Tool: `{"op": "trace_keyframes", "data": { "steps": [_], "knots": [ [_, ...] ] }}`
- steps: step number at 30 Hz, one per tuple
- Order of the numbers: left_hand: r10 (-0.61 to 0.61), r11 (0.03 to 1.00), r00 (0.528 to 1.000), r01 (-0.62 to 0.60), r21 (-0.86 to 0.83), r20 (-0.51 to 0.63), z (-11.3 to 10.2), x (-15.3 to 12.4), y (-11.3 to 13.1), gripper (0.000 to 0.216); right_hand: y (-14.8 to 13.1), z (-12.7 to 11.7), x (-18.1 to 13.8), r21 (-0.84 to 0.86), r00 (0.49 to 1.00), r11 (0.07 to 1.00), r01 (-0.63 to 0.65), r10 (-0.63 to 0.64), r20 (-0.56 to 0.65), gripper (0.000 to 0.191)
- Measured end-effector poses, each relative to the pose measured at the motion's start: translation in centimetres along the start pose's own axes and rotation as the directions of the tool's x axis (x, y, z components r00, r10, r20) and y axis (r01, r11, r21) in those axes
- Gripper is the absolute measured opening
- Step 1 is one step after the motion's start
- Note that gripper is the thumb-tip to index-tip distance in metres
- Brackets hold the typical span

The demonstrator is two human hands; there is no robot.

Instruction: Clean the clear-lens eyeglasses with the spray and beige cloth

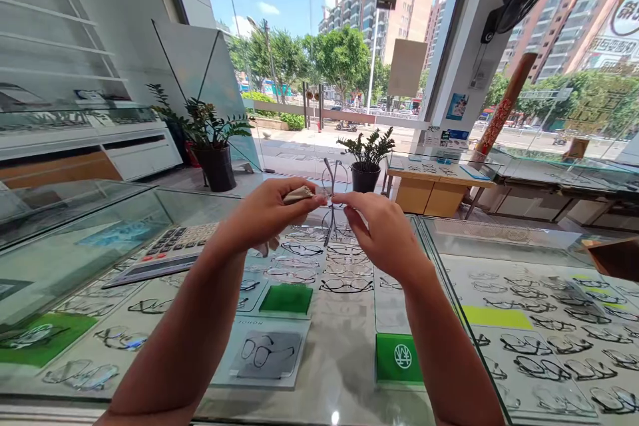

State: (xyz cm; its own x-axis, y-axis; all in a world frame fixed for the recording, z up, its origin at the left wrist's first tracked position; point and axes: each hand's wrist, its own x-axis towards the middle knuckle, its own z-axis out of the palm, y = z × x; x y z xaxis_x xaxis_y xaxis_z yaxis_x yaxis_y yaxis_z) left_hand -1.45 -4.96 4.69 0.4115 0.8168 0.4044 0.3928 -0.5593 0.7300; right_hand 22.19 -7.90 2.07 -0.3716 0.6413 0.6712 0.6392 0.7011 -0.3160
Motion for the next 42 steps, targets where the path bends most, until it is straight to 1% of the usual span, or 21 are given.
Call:
{"op": "trace_keyframes", "data": {
  "steps": [3,6,9,12,14,16,18,21,26,29,36,39,42],
  "knots": [
    [-0.006,0.993,1.000,0.007,-0.117,0.012,0.6,0.3,0.1,0.032,-0.3,-0.2,-0.1,0.048,1.000,0.998,0.031,-0.031,0.004,0.038],
    [-0.021,0.970,1.000,0.017,-0.241,-0.014,1.2,0.6,0.2,0.034,-0.5,-0.3,-0.1,0.091,0.998,0.994,0.060,-0.059,-0.015,0.040],
    [-0.026,0.941,0.998,0.006,-0.338,-0.056,1.8,1.0,-0.2,0.029,-0.8,-0.1,0.0,0.132,0.998,0.990,0.054,-0.050,-0.034,0.037],
    [-0.018,0.928,0.993,-0.026,-0.372,-0.113,2.2,1.3,-0.7,0.025,-1.0,0.2,0.0,0.200,0.996,0.978,0.051,-0.034,-0.087,0.030],
    [-0.006,0.928,0.989,-0.050,-0.368,-0.150,2.4,1.3,-0.8,0.022,-1.2,0.4,0.1,0.247,0.987,0.968,0.045,-0.005,-0.161,0.023],
    [-0.002,0.933,0.984,-0.062,-0.355,-0.178,2.4,1.1,-0.7,0.020,-1.2,0.7,0.2,0.288,0.971,0.958,0.004,0.066,-0.231,0.016],
    [-0.005,0.935,0.982,-0.062,-0.349,-0.187,2.4,0.9,-0.4,0.019,-1.1,1.1,0.5,0.340,0.957,0.939,-0.058,0.149,-0.249,0.015],
    [-0.010,0.929,0.984,-0.056,-0.366,-0.175,2.4,0.7,-0.1,0.022,-0.5,1.7,0.8,0.470,0.949,0.874,-0.127,0.245,-0.199,0.018],
    [-0.021,0.913,0.985,-0.050,-0.404,-0.169,2.5,0.6,0.3,0.027,0.8,2.5,1.2,0.683,0.921,0.705,-0.193,0.371,-0.123,0.025],
    [-0.021,0.904,0.988,-0.046,-0.425,-0.152,2.4,0.6,0.5,0.029,1.5,2.8,1.3,0.744,0.924,0.634,-0.211,0.377,-0.059,0.024],
    [0.008,0.920,0.996,-0.043,-0.390,-0.091,2.2,0.6,0.6,0.026,2.3,3.3,1.6,0.804,0.924,0.542,-0.243,0.381,0.023,0.024],
    [0.033,0.935,0.993,-0.070,-0.348,-0.109,1.9,0.7,0.4,0.023,2.2,3.0,1.7,0.833,0.918,0.495,-0.247,0.395,0.037,0.021],
    [0.063,0.956,0.984,-0.107,-0.273,-0.165,1.5,0.8,0.0,0.022,2.2,2.6,1.7,0.875,0.916,0.427,-0.226,0.400,0.041,0.018]
  ]
}}
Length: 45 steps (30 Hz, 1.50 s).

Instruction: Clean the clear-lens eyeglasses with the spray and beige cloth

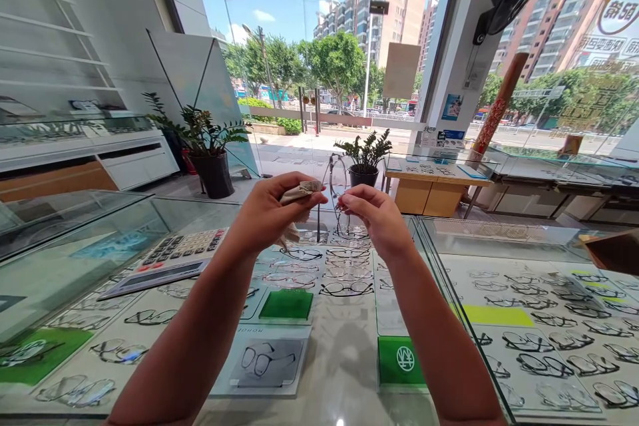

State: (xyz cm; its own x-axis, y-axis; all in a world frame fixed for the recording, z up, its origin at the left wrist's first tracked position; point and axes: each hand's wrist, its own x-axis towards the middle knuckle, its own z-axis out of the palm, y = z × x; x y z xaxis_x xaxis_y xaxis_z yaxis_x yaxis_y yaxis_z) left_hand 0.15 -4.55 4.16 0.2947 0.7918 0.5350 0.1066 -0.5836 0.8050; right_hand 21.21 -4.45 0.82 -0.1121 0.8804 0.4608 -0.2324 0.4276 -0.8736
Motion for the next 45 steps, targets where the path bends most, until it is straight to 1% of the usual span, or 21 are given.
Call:
{"op": "trace_keyframes", "data": {
  "steps": [3,6,8,10,12,14,18,21,25,27,29,31,32,33,35,37,40,42,45],
  "knots": [
    [0.087,0.989,0.993,-0.076,0.128,-0.085,-0.4,0.1,-0.5,0.018,-0.4,-0.3,-0.1,0.079,0.999,0.996,-0.039,0.038,0.017,0.014],
    [0.192,0.946,0.963,-0.130,0.296,-0.189,-0.6,0.2,-1.2,0.013,-0.8,-0.6,-0.3,0.129,0.996,0.988,-0.090,0.086,0.037,0.012],
    [0.273,0.886,0.931,-0.146,0.439,-0.241,-0.8,0.3,-1.7,0.014,-1.0,-0.7,-0.3,0.145,0.994,0.983,-0.111,0.107,0.035,0.013],
    [0.364,0.796,0.890,-0.144,0.587,-0.275,-0.8,0.4,-2.1,0.017,-1.1,-0.7,-0.3,0.148,0.990,0.979,-0.142,0.139,0.035,0.015],
    [0.419,0.721,0.861,-0.121,0.683,-0.290,-0.8,0.5,-2.3,0.019,-1.2,-0.6,-0.3,0.157,0.983,0.971,-0.182,0.176,0.049,0.016],
    [0.421,0.698,0.861,-0.107,0.709,-0.285,-0.8,0.6,-2.5,0.019,-1.2,-0.6,-0.3,0.175,0.974,0.959,-0.221,0.209,0.088,0.017],
    [0.377,0.727,0.885,-0.099,0.679,-0.274,-0.8,0.7,-2.6,0.019,-1.5,-0.7,-0.5,0.194,0.952,0.941,-0.277,0.241,0.191,0.018],
    [0.356,0.737,0.894,-0.089,0.670,-0.273,-0.9,0.8,-2.7,0.022,-1.6,-1.0,-0.5,0.201,0.942,0.937,-0.287,0.238,0.238,0.018],
    [0.361,0.727,0.895,-0.094,0.681,-0.262,-1.0,1.0,-3.0,0.024,-1.9,-1.3,-0.6,0.219,0.941,0.937,-0.272,0.211,0.264,0.020],
    [0.384,0.721,0.877,-0.089,0.687,-0.289,-1.0,1.0,-3.0,0.023,-2.1,-1.4,-0.6,0.220,0.942,0.937,-0.271,0.212,0.260,0.021],
    [0.427,0.713,0.838,-0.081,0.696,-0.341,-0.8,0.9,-2.8,0.022,-2.3,-1.5,-0.6,0.222,0.946,0.938,-0.265,0.210,0.246,0.022],
    [0.476,0.708,0.799,-0.101,0.699,-0.366,-0.5,0.7,-2.3,0.019,-2.3,-1.6,-0.5,0.229,0.952,0.940,-0.252,0.198,0.233,0.021],
    [0.494,0.708,0.795,-0.133,0.693,-0.352,-0.3,0.5,-2.0,0.017,-2.3,-1.7,-0.5,0.237,0.955,0.941,-0.241,0.187,0.228,0.021],
    [0.504,0.712,0.804,-0.179,0.679,-0.316,0.0,0.2,-1.6,0.016,-2.3,-1.7,-0.5,0.245,0.958,0.942,-0.231,0.176,0.225,0.020],
    [0.501,0.720,0.843,-0.281,0.635,-0.195,0.6,-0.3,-0.9,0.018,-2.1,-1.8,-0.5,0.260,0.963,0.942,-0.212,0.156,0.220,0.019],
    [0.476,0.715,0.878,-0.354,0.603,-0.050,1.1,-0.7,-0.5,0.026,-2.0,-1.8,-0.5,0.272,0.966,0.942,-0.197,0.139,0.218,0.017],
    [0.420,0.692,0.902,-0.393,0.605,0.105,1.7,-0.9,-0.4,0.035,-1.8,-1.9,-0.5,0.270,0.968,0.945,-0.186,0.130,0.213,0.015],
    [0.384,0.681,0.909,-0.396,0.617,0.161,2.0,-0.9,-0.6,0.037,-1.8,-1.8,-0.5,0.254,0.970,0.950,-0.183,0.132,0.202,0.015],
    [0.323,0.667,0.923,-0.379,0.641,0.210,2.3,-0.8,-0.8,0.037,-1.9,-1.9,-0.6,0.250,0.977,0.954,-0.165,0.123,0.175,0.015]
  ]
}}
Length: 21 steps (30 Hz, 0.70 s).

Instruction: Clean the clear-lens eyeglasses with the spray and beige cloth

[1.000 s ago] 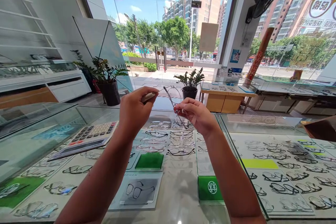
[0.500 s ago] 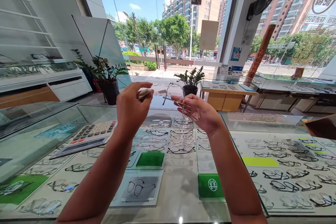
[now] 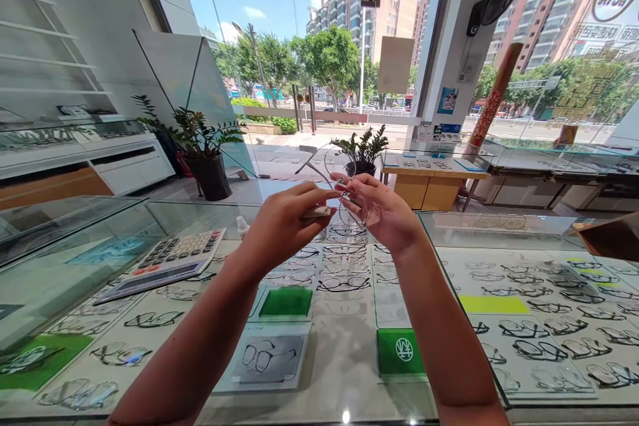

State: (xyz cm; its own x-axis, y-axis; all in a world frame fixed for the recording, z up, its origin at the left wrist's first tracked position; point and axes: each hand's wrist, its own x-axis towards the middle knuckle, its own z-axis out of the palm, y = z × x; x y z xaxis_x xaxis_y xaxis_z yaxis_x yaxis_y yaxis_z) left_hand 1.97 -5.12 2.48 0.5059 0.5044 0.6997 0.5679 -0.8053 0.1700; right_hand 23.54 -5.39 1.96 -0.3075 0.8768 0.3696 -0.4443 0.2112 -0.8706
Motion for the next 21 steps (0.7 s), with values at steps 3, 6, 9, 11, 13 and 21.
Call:
{"op": "trace_keyframes", "data": {
  "steps": [3,6,9,11,13,21],
  "knots": [
    [-0.033,0.999,0.997,0.033,0.009,0.064,0.2,0.1,0.0,0.035,-0.3,0.0,-0.1,0.024,0.999,0.999,0.040,-0.039,-0.034,0.013],
    [-0.071,0.997,0.995,0.071,0.001,0.072,0.4,0.1,-0.1,0.033,-0.5,0.0,-0.1,0.044,0.989,0.993,0.111,-0.106,-0.099,0.011],
    [-0.101,0.995,0.994,0.102,-0.017,0.050,0.8,0.0,-0.3,0.033,-0.6,-0.1,-0.1,0.056,0.969,0.980,0.190,-0.178,-0.174,0.010],
    [-0.104,0.994,0.993,0.107,-0.036,0.062,1.0,-0.1,-0.2,0.034,-0.6,-0.1,0.0,0.049,0.956,0.974,0.220,-0.205,-0.211,0.012],
    [-0.115,0.991,0.990,0.120,-0.065,0.080,0.8,-0.2,0.0,0.036,-0.6,-0.2,0.0,0.032,0.951,0.976,0.217,-0.204,-0.231,0.014],
    [-0.344,0.925,0.936,0.325,-0.196,-0.074,-2.8,-1.2,-1.1,0.032,-1.0,0.1,-0.6,0.017,0.955,0.979,0.203,-0.194,-0.225,0.013]
  ]
}}
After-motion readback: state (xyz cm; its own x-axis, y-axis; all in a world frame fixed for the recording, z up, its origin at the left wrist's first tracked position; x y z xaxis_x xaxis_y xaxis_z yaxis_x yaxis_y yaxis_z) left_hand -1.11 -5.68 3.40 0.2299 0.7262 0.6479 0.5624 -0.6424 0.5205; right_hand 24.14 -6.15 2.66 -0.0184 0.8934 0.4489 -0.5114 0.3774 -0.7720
